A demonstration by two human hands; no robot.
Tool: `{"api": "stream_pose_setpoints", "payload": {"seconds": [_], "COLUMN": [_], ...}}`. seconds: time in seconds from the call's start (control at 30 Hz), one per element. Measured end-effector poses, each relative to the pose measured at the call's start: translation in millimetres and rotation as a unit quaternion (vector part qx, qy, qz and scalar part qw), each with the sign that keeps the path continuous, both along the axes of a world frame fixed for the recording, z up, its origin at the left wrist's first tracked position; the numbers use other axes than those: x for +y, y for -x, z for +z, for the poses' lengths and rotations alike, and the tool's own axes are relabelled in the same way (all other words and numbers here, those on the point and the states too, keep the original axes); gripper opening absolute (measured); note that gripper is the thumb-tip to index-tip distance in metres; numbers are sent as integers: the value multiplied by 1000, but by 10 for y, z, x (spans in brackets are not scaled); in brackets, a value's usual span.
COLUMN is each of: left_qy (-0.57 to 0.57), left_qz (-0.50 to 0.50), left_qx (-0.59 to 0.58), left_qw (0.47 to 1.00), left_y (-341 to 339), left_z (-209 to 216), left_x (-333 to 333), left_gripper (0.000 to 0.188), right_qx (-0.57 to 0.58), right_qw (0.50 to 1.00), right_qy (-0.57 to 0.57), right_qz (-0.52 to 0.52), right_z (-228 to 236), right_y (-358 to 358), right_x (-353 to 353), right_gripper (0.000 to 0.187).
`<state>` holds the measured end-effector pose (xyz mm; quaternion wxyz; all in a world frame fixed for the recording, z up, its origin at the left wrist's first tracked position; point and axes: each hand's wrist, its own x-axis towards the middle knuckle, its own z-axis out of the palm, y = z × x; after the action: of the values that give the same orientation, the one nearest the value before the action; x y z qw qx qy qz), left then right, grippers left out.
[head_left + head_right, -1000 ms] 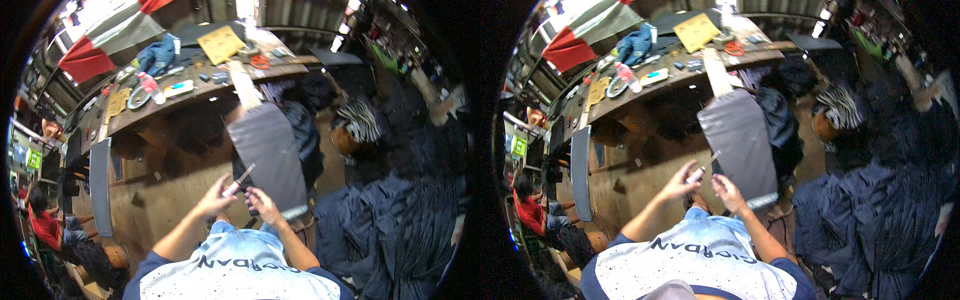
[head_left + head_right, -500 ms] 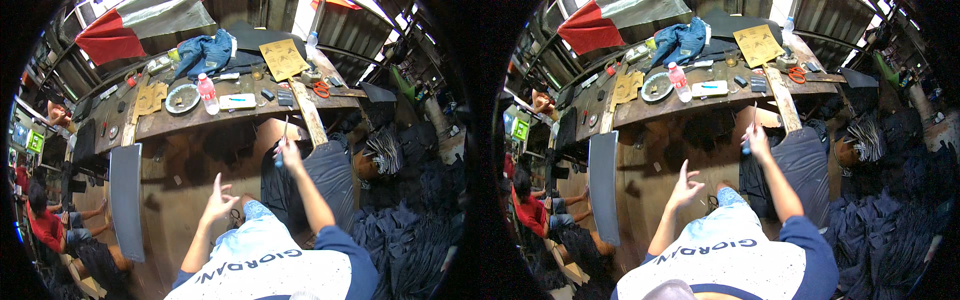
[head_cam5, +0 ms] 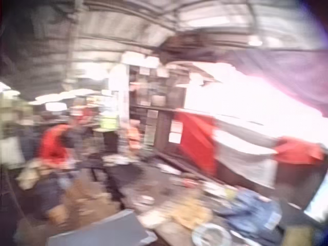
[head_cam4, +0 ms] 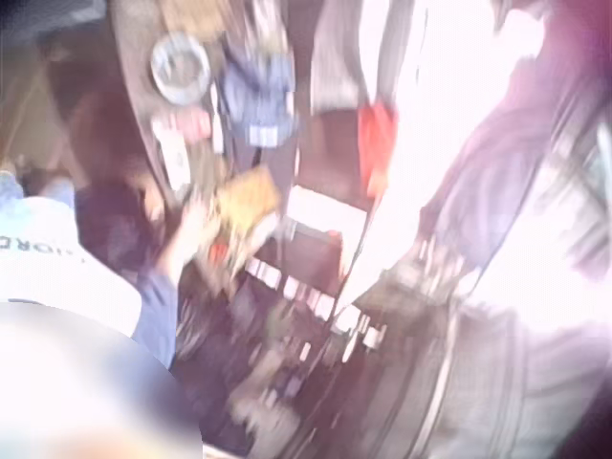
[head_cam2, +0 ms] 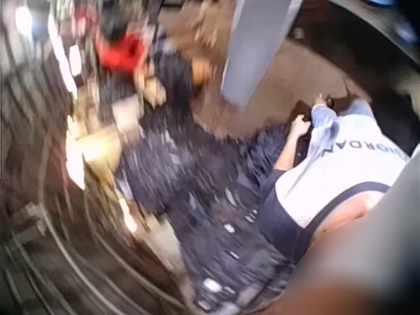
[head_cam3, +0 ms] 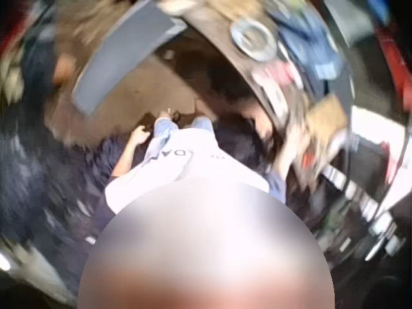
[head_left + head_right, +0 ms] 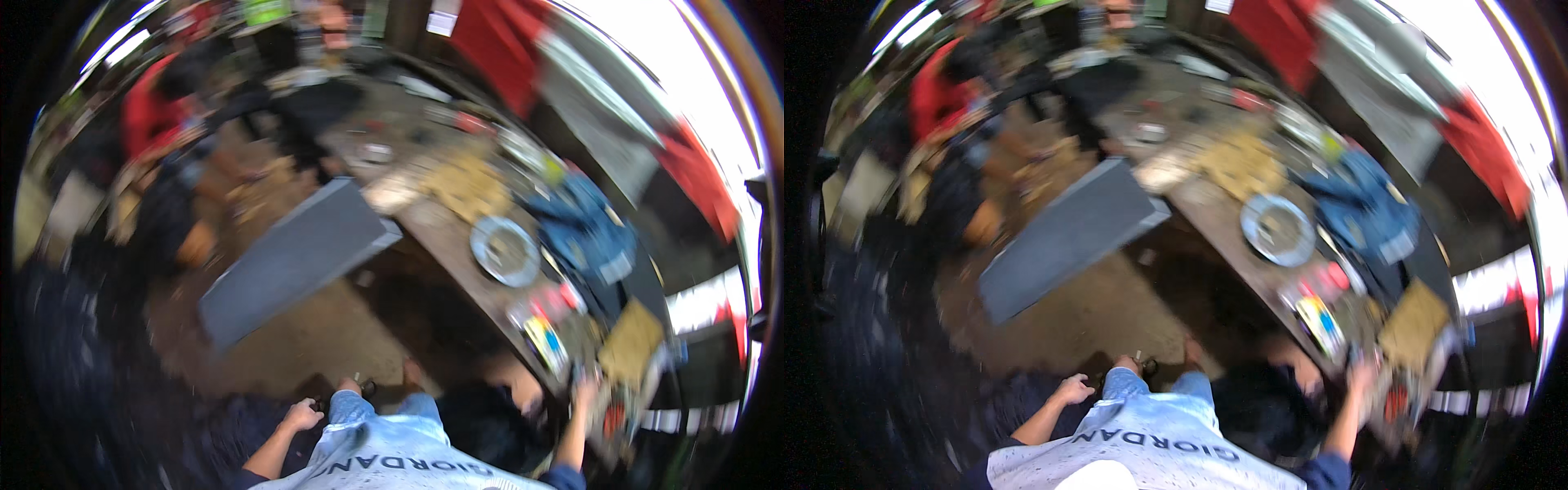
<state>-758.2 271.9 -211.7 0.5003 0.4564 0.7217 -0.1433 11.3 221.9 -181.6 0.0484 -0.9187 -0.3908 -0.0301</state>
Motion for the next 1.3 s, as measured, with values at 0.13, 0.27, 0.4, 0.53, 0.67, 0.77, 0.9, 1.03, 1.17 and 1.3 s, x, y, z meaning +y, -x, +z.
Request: {"api": "stream_pose_setpoints", "payload": {"seconds": [0.13,0.27,0.4,0.53,0.67,0.77,0.9,1.03,1.17,1.3], "left_qy": [53,78,19,-48,-191,-185,-190,-172,-158,-66], "left_qz": [235,204,172,361,404,612,553,426,320,674], "left_qx": [3,-19,-66,-78,28,-140,-148,-51,-56,-196], "left_qw": [971,976,983,928,894,756,797,887,932,709], "left_y": [593,1123,1719,2662,3746,4533,5671,6874,8189,9274], "left_z": [-423,-1048,-1618,-1735,-1413,-1019,-801,-1263,-1928,-2094], "left_x": [-890,-1850,-2307,-2203,-1562,-900,-43,354,165,-239], "left_gripper": [62,52,53,58,26,54,57,58,51,22], "right_qx": [-36,56,178,173,210,330,337,320,298,357], "right_qw": [988,972,940,822,770,767,753,727,709,734], "right_qy": [-152,-166,96,315,499,391,439,500,535,479], "right_qz": [15,160,274,442,337,387,356,345,350,322], "right_z": [587,247,-540,-1269,-1718,-1816,-2123,-2507,-2773,-2685], "right_y": [1148,2767,4320,5853,7098,7690,8824,10048,11417,13097], "right_x": [247,601,1118,1709,2109,2179,2500,2950,3629,4605], "right_gripper": [44,36,30,27,28,31,28,25,24,23]}}
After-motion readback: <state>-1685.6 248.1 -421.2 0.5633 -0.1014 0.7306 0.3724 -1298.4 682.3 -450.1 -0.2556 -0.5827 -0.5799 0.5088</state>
